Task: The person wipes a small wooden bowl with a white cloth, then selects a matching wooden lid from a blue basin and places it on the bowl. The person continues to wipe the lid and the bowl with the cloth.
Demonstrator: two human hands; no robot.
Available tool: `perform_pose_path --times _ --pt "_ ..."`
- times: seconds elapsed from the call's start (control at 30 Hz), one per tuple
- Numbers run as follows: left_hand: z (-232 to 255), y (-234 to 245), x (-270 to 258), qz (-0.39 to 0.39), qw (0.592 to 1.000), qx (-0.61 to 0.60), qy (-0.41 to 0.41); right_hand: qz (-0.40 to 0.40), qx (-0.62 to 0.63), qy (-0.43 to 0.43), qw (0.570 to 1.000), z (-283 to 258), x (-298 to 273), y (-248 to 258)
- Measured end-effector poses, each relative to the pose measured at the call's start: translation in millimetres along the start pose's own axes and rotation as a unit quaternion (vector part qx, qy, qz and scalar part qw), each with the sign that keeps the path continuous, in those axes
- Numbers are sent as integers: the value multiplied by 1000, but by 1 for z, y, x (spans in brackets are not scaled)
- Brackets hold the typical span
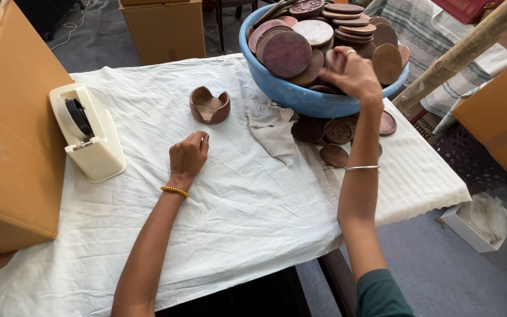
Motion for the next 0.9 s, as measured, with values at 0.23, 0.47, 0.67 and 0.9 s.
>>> perform_pose_path --times 0.23,0.47,0.67,0.9 --pt "3 1 0 -5 1000 2 -4 207 127 -49 969 63 -6 39" --pt "5 -1 0 4 1000 -8 -11 366 245 108 891 51 -16 70" --pt "-1 -8 1 -8 1000 -7 6 294 231 120 920 -18 -16 48" --pt "-9 -27 -2 -51 999 3 14 -4 423 122 898 -148 9 -93"
Point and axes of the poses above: each hand's wrist, its own x-axis towards the middle knuckle, its own y-axis out of the back of the hand, z = x × y, the point moved 10 cm from there along x, towards the middle knuckle, and after that the axes turned 11 degrees about y, right-handed, at the moved point
